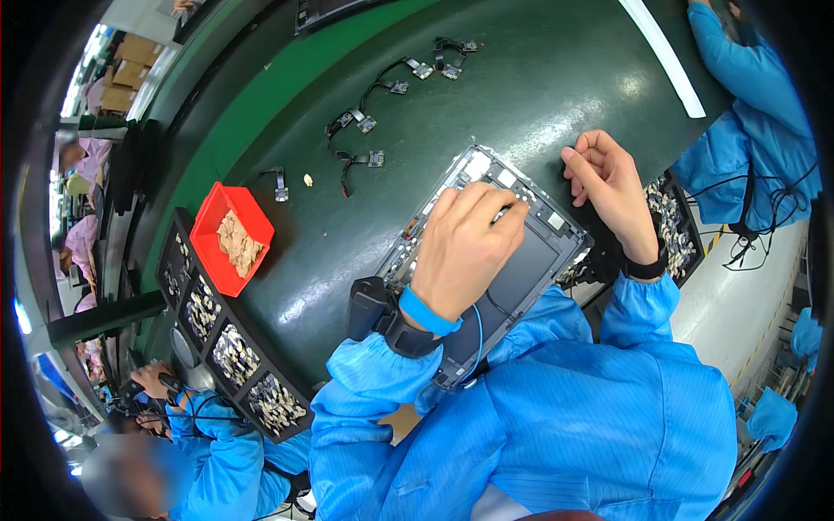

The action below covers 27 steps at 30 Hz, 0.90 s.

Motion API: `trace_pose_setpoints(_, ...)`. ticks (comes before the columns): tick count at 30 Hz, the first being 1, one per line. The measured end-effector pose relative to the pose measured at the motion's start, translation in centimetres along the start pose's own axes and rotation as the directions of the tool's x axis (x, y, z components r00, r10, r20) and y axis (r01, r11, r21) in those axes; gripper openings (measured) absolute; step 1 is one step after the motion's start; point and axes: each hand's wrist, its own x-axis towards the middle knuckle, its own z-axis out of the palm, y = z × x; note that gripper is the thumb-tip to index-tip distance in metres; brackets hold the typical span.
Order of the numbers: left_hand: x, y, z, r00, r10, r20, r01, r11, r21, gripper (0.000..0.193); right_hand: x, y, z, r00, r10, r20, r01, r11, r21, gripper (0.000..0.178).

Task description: Assembling components and internal parts into electronic device chassis on a factory assembly line.

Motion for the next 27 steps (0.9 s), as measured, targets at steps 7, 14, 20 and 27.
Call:
trace_pose_setpoints(7, 0.2, 0.1, 0.2, 0.999, -0.025, -0.034, 0.025, 1.0, 0.004, 0.016, -0.3, -0.1, 0.3, 1.0, -0.009, 0.007, 0.009, 0.999, -0.042, 0.02)
trace_pose_setpoints(14, -0.2, 0.1, 0.8, 0.998, -0.056, -0.012, 0.055, 0.998, -0.038, 0.014, -0.8, -0.4, 0.5, 0.999, -0.035, 0.004, 0.035, 0.988, -0.151, 0.021)
trace_pose_setpoints(20, 0.2, 1.1, -0.3, 0.989, -0.137, 0.064, 0.125, 0.978, 0.165, 0.027, -1.3, -1.4, 0.7, 0.983, -0.077, 0.165, 0.12, 0.956, -0.269, 0.025)
trace_pose_setpoints(27, -3.5, 6.8, 0.1, 0.909, -0.342, 0.24, 0.318, 0.939, 0.13, 0.096, -3.1, -2.5, 3.2, 0.956, -0.236, 0.173, 0.292, 0.739, -0.607, 0.022)
